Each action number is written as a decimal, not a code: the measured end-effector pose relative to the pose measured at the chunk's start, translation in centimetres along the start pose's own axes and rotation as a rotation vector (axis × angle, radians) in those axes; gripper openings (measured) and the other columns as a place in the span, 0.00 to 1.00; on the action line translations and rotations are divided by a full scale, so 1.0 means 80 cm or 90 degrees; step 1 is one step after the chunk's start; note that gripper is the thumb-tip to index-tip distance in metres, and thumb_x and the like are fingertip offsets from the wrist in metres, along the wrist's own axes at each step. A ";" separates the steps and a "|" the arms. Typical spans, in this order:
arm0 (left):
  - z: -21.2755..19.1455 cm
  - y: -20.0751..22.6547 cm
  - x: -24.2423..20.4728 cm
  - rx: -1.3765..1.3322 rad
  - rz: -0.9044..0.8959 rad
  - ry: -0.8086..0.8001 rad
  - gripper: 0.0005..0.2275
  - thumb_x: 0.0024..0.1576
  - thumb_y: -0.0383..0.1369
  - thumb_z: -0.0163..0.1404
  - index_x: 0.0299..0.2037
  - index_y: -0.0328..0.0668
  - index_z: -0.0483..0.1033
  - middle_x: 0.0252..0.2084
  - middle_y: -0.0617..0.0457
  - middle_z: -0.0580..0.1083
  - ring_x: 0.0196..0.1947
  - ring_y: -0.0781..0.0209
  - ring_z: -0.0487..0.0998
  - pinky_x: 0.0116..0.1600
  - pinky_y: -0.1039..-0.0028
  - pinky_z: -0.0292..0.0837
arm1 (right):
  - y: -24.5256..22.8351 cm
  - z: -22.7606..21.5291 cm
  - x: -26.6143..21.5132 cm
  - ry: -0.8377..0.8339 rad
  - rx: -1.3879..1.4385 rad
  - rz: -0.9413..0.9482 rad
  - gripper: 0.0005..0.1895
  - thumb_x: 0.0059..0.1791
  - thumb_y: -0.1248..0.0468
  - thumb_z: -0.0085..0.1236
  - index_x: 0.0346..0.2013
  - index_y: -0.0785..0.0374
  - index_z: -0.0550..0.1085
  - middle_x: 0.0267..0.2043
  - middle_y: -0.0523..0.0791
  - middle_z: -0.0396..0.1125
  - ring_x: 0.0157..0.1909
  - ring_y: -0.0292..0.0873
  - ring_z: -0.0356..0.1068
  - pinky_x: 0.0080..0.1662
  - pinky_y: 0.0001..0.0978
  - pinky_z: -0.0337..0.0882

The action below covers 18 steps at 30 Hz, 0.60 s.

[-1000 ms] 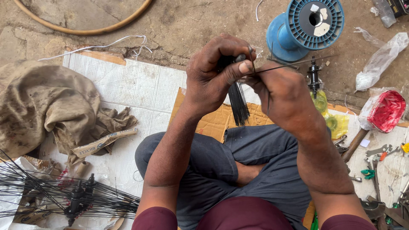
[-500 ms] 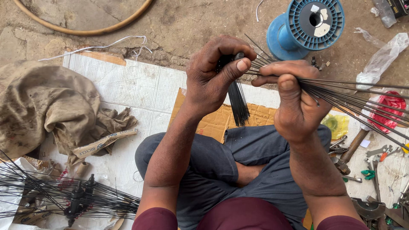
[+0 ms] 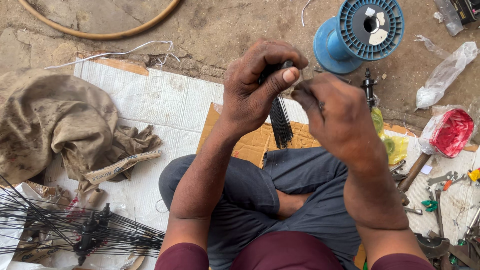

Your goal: The person sits on the floor and assembles a bicycle wheel by inserting spokes into the hub and attaching them to the rim. They handle bundles of spokes, a hub, and a rim, using their hands to thread and secure the components.

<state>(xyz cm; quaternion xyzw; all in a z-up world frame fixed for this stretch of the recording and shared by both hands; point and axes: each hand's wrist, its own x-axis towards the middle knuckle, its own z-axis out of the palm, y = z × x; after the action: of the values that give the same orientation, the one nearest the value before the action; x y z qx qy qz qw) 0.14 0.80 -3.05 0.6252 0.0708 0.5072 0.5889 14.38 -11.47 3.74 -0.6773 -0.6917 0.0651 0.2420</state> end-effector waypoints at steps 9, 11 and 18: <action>-0.002 -0.006 0.007 0.061 0.037 -0.015 0.06 0.69 0.36 0.54 0.51 0.48 0.78 0.46 0.59 0.80 0.51 0.68 0.81 0.55 0.77 0.82 | -0.009 0.009 -0.007 0.347 0.399 -0.032 0.15 0.68 0.60 0.46 0.52 0.73 0.68 0.46 0.54 0.70 0.40 0.43 0.76 0.41 0.31 0.85; -0.001 -0.004 0.005 0.069 0.032 -0.013 0.06 0.69 0.37 0.54 0.51 0.47 0.78 0.46 0.59 0.80 0.51 0.68 0.81 0.55 0.76 0.82 | -0.012 0.013 -0.005 0.350 0.373 -0.039 0.16 0.68 0.59 0.46 0.53 0.74 0.68 0.47 0.54 0.70 0.40 0.42 0.76 0.41 0.31 0.84; -0.003 -0.007 0.005 0.094 -0.004 -0.013 0.07 0.67 0.38 0.54 0.50 0.47 0.78 0.47 0.59 0.80 0.48 0.69 0.81 0.51 0.78 0.82 | -0.014 0.019 0.004 0.332 0.364 -0.037 0.15 0.67 0.60 0.47 0.52 0.74 0.69 0.46 0.53 0.69 0.39 0.42 0.76 0.41 0.30 0.83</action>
<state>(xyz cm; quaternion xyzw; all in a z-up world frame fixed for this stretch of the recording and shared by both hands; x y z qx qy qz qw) 0.42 1.43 -3.29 0.6722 0.1041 0.4919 0.5434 12.70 -10.89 2.93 -0.5565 -0.5796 0.0738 0.5907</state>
